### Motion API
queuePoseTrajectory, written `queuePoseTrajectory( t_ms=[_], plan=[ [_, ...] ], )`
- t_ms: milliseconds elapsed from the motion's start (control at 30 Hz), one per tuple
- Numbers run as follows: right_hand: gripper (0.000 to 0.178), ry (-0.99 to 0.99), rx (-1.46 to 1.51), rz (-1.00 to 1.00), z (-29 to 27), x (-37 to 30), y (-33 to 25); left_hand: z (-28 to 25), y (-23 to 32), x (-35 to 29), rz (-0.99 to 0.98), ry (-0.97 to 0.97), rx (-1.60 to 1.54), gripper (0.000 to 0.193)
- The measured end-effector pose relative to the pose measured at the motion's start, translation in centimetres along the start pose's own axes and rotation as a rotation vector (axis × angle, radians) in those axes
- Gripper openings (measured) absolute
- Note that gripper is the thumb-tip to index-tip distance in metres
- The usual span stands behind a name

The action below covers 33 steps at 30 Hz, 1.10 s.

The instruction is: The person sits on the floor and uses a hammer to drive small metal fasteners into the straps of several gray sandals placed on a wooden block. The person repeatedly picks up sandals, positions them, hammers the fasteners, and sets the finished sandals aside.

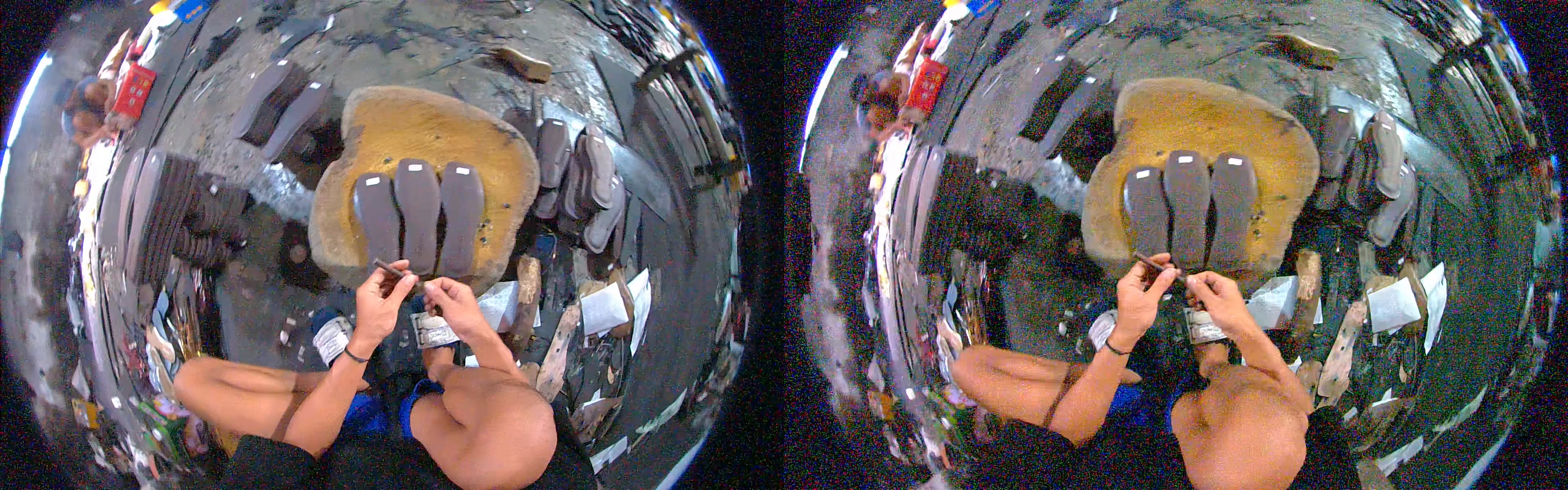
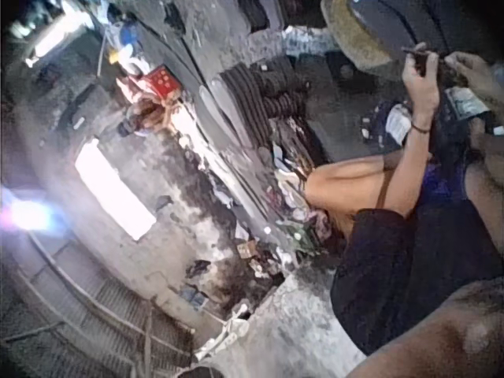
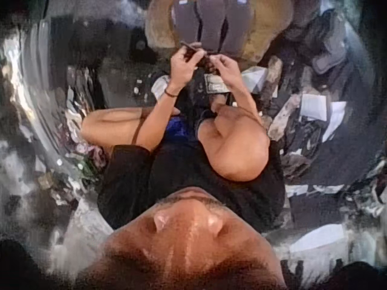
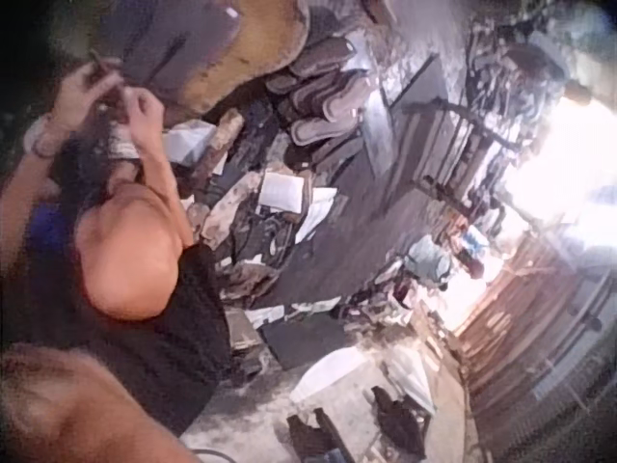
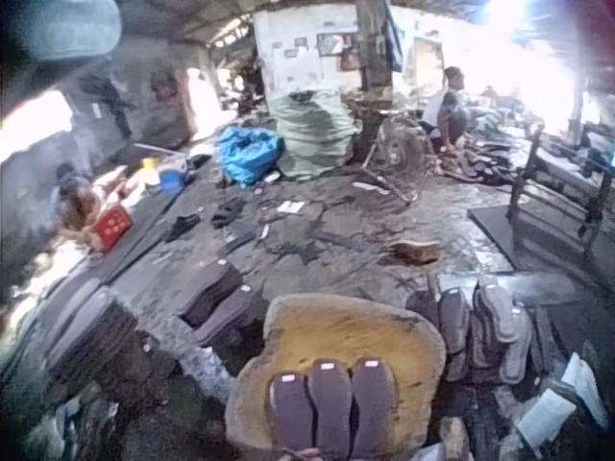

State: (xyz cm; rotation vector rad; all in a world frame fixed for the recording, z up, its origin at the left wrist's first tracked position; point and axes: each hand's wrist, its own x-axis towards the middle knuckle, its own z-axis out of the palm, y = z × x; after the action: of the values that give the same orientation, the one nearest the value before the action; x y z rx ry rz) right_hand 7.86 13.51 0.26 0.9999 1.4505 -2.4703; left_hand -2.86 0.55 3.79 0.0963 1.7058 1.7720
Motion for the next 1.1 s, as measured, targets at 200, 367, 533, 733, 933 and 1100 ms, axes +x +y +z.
queuePoseTrajectory(
  t_ms=[200, 367, 533, 733, 933, 1100],
  plan=[
    [0.023, -0.076, 0.141, 0.154, 1.3, -0.4, 0.3, -1.1, -0.4, -1.6, 0.042, 0.023, -0.072, 0.030],
    [0.023, 0.292, -0.420, -0.145, -2.2, -2.2, 1.4, -9.2, -0.2, 2.7, 0.208, 0.404, 0.175, 0.024],
    [0.041, 0.838, -1.142, -0.325, -8.6, -8.0, 5.3, -21.2, -2.1, 5.9, 0.339, 0.647, 0.762, 0.018],
    [0.076, 1.128, -1.234, 0.116, -12.5, -11.8, 10.6, -20.9, -3.4, 7.3, 0.215, 0.554, 1.001, 0.023],
    [0.054, 0.836, -0.276, 0.126, -12.4, -11.4, 8.1, -15.7, 0.7, 9.6, 0.325, 0.505, 0.125, 0.028],
    [0.050, 0.833, 0.246, -0.078, -3.1, -10.3, 0.3, -7.9, 1.7, 14.3, 0.241, 0.168, -0.151, 0.029]
  ],
)
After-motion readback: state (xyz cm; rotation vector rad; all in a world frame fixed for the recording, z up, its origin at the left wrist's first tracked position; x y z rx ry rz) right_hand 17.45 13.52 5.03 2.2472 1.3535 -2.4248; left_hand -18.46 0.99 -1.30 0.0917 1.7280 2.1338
